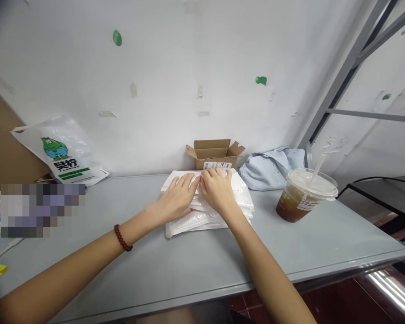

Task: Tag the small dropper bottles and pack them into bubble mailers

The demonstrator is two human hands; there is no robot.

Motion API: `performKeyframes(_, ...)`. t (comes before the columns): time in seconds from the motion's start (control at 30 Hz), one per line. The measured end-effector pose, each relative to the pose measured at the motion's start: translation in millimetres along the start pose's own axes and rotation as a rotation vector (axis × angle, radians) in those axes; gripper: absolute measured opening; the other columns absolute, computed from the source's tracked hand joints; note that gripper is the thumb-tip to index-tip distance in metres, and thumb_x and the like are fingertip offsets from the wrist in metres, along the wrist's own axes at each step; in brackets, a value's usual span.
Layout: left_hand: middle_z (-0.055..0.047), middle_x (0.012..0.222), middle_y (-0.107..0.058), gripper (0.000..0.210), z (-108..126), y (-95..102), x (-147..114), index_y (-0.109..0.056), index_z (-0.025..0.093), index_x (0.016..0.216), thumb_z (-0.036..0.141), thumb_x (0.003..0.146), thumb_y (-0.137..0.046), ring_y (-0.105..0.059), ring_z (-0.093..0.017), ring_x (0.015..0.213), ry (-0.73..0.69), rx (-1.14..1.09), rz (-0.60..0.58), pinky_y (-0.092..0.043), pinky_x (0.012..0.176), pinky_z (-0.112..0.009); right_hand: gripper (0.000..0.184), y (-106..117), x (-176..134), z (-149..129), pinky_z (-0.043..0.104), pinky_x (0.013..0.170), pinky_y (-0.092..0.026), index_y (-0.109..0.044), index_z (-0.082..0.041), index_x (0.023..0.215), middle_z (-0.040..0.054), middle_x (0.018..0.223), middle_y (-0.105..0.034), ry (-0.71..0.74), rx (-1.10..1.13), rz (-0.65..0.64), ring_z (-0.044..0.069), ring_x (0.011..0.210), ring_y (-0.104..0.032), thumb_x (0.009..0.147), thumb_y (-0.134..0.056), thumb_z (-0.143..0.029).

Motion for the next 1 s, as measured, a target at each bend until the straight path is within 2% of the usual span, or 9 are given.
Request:
performKeyframes(0.13,-0.023,0.115,-0.055,0.044,-1,-11.6,7,-0.041,0.004,0.125,0.002,0.082,-0.035,-0.054,-0.032,0.103,0.071,0.083,0.106,-0.041,0.081,-0.043,0.025,3,0,0,0.039,0.088,-0.027,-0.064,-0.018,0.088,0.0063,0.093,-0.070,0.010,0.080,0.024,0.021,0.090,-0.058,0.095,-0.041,-0.025)
performKeyframes(0.27,-0.018,0.102,-0.059,0.036,-7,-11.7,8,-0.048,0.006,0.115,0.003,0.081,-0.036,-0.055,-0.030,0.093,0.131,0.081,0.085,-0.041,0.075,-0.040,0.026,13,1,-5,0.037,0.085,-0.032,-0.063,-0.018,0.083,0.0052,0.088,-0.071,0.084,0.209,0.106,0.019,0.086,-0.060,0.095,-0.044,-0.031)
performKeyframes(0.43,-0.015,0.097,-0.061,0.021,-30,2.7,6,-0.052,0.011,0.101,0.009,0.083,-0.042,-0.056,-0.028,0.090,0.266,-0.037,0.061,-0.042,0.075,-0.037,0.017,56,-5,-17,0.033,0.077,-0.040,-0.061,-0.017,0.083,0.0055,0.079,-0.068,0.227,0.368,0.409,0.017,0.077,-0.059,0.091,-0.053,-0.030)
performKeyframes(0.5,-0.015,0.094,-0.062,0.015,-42,10.4,4,-0.053,0.012,0.096,0.015,0.084,-0.044,-0.057,-0.028,0.086,0.294,-0.063,0.096,-0.042,0.073,-0.037,0.025,71,-10,-31,0.034,0.075,-0.042,-0.061,-0.015,0.088,0.0095,0.085,-0.067,0.336,0.382,0.401,0.021,0.082,-0.058,0.084,-0.061,-0.039)
performKeyframes(0.57,-0.015,0.092,-0.063,0.014,-56,16.6,1,-0.053,0.013,0.093,0.023,0.085,-0.046,-0.059,-0.028,0.086,0.332,-0.098,0.125,-0.042,0.071,-0.036,0.034,74,-15,-49,0.034,0.075,-0.043,-0.061,-0.012,0.094,0.0111,0.089,-0.066,0.444,0.381,0.260,0.021,0.083,-0.056,0.082,-0.064,-0.044)
performKeyframes(0.67,-0.013,0.093,-0.065,0.017,-82,23.4,-8,-0.054,0.016,0.089,0.030,0.085,-0.047,-0.061,-0.028,0.087,0.447,-0.202,0.136,-0.042,0.067,-0.033,0.035,47,-28,-77,0.032,0.072,-0.044,-0.062,-0.014,0.096,0.0063,0.084,-0.064,0.545,0.312,-0.187,0.019,0.080,-0.057,0.080,-0.066,-0.045)
performKeyframes(0.8,-0.006,0.082,-0.066,0.019,-118,37.4,-36,-0.056,0.018,0.085,0.031,0.072,-0.059,-0.062,-0.026,0.077,0.657,-0.405,0.196,-0.041,0.060,-0.030,0.060,-6,-46,-75,0.045,0.085,-0.043,-0.054,-0.015,0.120,0.0172,0.115,-0.059,0.401,0.034,-0.659,0.034,0.110,-0.053,0.066,-0.078,-0.028)
performKeyframes(0.9,-0.003,0.082,-0.068,0.030,-135,42.7,-66,-0.060,0.017,0.087,0.028,0.060,-0.069,-0.063,-0.026,0.079,0.791,-0.698,0.303,-0.044,0.061,-0.029,0.064,-25,-44,-63,0.048,0.089,-0.039,-0.045,-0.022,0.134,0.0198,0.132,-0.048,0.337,-0.077,-0.679,0.039,0.127,-0.040,0.074,-0.058,-0.003)
performKeyframes(1.0,-0.004,0.087,-0.071,0.031,-142,31.7,-97,-0.066,0.016,0.087,0.024,0.057,-0.072,-0.064,-0.026,0.086,0.908,-1.025,0.407,-0.048,0.066,-0.030,0.067,-35,-36,-54,0.045,0.087,-0.040,-0.046,-0.027,0.132,0.0170,0.127,-0.051,0.313,-0.116,-0.619,0.035,0.121,-0.045,0.074,-0.043,0.006)
Point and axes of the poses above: each hand's wrist, its own x-axis towards the middle knuckle, its own y-axis out of the back of the hand, z = x × y, the point moved 7 cm from there along x, towards the middle knuckle
